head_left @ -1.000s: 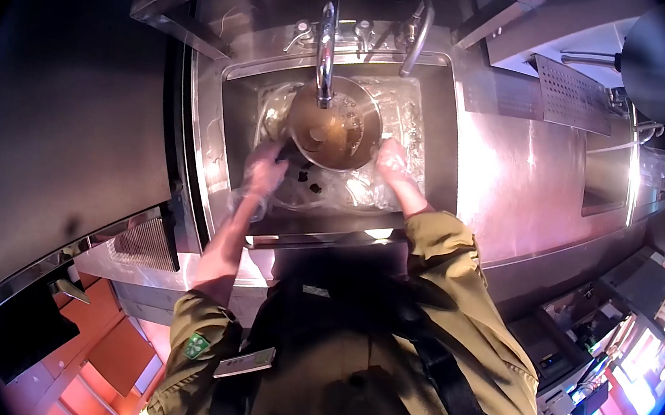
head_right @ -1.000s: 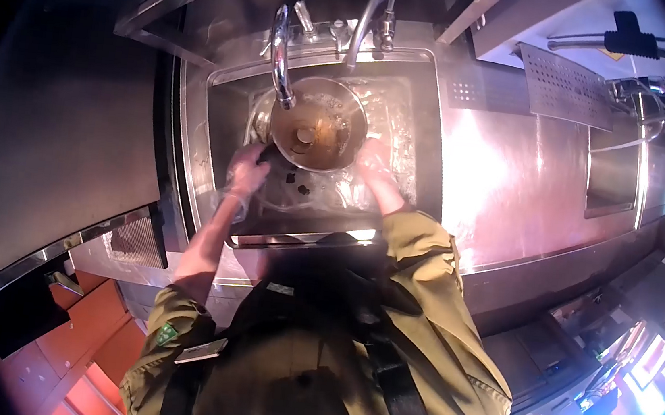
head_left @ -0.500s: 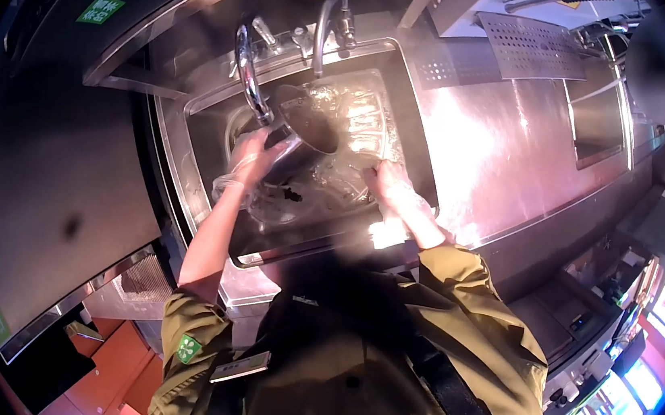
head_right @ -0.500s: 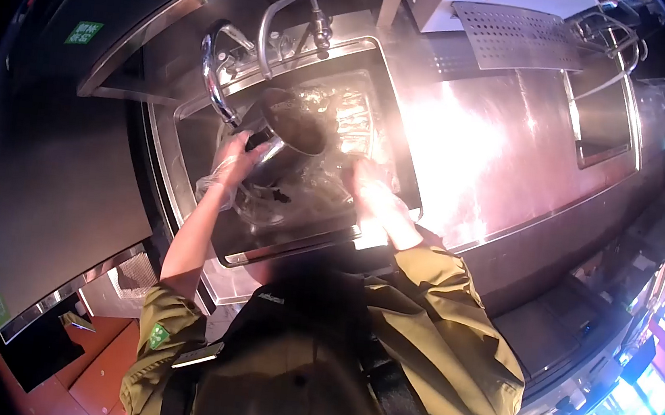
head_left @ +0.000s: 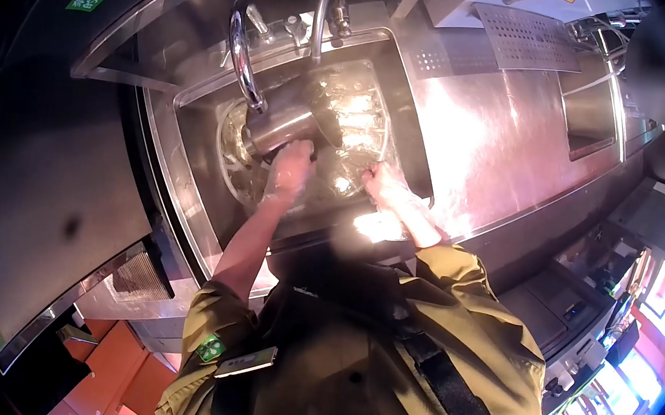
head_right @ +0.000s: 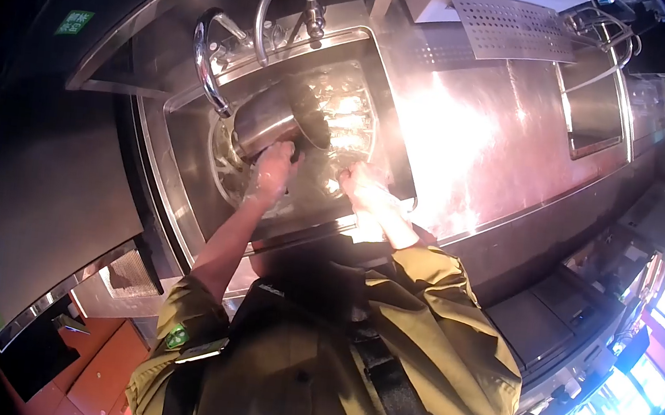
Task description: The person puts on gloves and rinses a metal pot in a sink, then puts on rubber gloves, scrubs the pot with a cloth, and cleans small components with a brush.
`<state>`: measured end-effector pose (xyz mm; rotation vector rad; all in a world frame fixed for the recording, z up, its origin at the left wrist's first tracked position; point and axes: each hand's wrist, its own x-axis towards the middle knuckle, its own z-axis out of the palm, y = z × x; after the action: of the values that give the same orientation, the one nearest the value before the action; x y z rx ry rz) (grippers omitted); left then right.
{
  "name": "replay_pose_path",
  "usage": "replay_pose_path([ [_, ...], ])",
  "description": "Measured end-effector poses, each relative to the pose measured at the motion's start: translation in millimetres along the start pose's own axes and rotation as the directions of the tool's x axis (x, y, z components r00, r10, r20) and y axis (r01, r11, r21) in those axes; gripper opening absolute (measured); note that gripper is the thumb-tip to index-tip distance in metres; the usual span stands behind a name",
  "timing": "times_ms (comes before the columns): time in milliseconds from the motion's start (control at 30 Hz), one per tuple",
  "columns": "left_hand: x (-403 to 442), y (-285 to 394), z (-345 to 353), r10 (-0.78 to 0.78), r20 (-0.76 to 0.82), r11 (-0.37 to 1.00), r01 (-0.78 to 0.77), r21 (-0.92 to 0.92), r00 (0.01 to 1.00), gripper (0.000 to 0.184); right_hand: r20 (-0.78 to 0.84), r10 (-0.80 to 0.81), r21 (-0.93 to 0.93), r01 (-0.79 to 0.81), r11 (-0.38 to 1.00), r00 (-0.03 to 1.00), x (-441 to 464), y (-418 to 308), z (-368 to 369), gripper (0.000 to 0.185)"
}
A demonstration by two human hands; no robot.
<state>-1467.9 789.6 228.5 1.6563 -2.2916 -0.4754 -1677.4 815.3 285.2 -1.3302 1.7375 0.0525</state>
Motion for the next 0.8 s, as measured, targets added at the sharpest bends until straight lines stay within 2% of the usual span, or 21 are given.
replay_pose_path([
  [67,-14.3,-5.8,8.9,0.060,0.100,0.998,-0.059,-0.006,0.993,0.015,0.046,0.001,0.035,-0.003,0.999,0.999,-0.6,-6.3,-0.8,0.035],
  [100,-19.0,-8.5,14.1,0.068,0.139,0.995,-0.076,0.058,0.988,0.008,0.028,-0.017,0.036,0.016,0.999,0.999,-1.4,-8.2,-1.1,0.035],
  [200,-15.8,-13.9,4.8,0.102,0.206,0.985,-0.127,0.115,0.973,0.003,-0.007,-0.044,0.047,0.044,0.998,0.999,-5.2,-13.4,-2.6,0.035],
  [300,-10.2,-13.2,-11.0,0.188,0.167,0.957,-0.219,0.191,0.968,0.004,0.024,-0.015,0.069,0.013,0.998,1.000,-9.6,-16.6,-5.9,0.035],
  [367,-10.1,-7.8,-14.0,0.127,0.222,0.964,-0.173,0.201,0.967,0.006,0.065,0.007,0.071,-0.012,0.997,0.998,-9.9,-15.6,-9.4,0.035],
  [500,-30.6,4.7,-13.7,0.050,0.333,0.951,-0.147,0.272,0.941,0.017,0.042,-0.066,0.089,0.062,0.994,0.997,-18.9,-9.1,-8.9,0.035],
  [600,-43.0,-2.2,-1.7,-0.052,0.504,0.949,-0.115,0.295,0.862,0.024,0.044,-0.105,0.072,0.101,0.992,0.994,-14.9,2.0,4.8,0.035],
  [733,-45.7,-7.9,12.4,-0.109,0.574,0.895,-0.171,0.412,0.811,0.023,0.034,-0.128,0.063,0.126,0.990,0.991,-23.8,-6.6,4.1,0.034],
  [800,-37.9,-7.9,11.9,-0.135,0.596,0.915,-0.132,0.382,0.792,0.021,0.029,-0.115,0.065,0.113,0.991,0.993,-27.2,-8.2,0.7,0.032],
])
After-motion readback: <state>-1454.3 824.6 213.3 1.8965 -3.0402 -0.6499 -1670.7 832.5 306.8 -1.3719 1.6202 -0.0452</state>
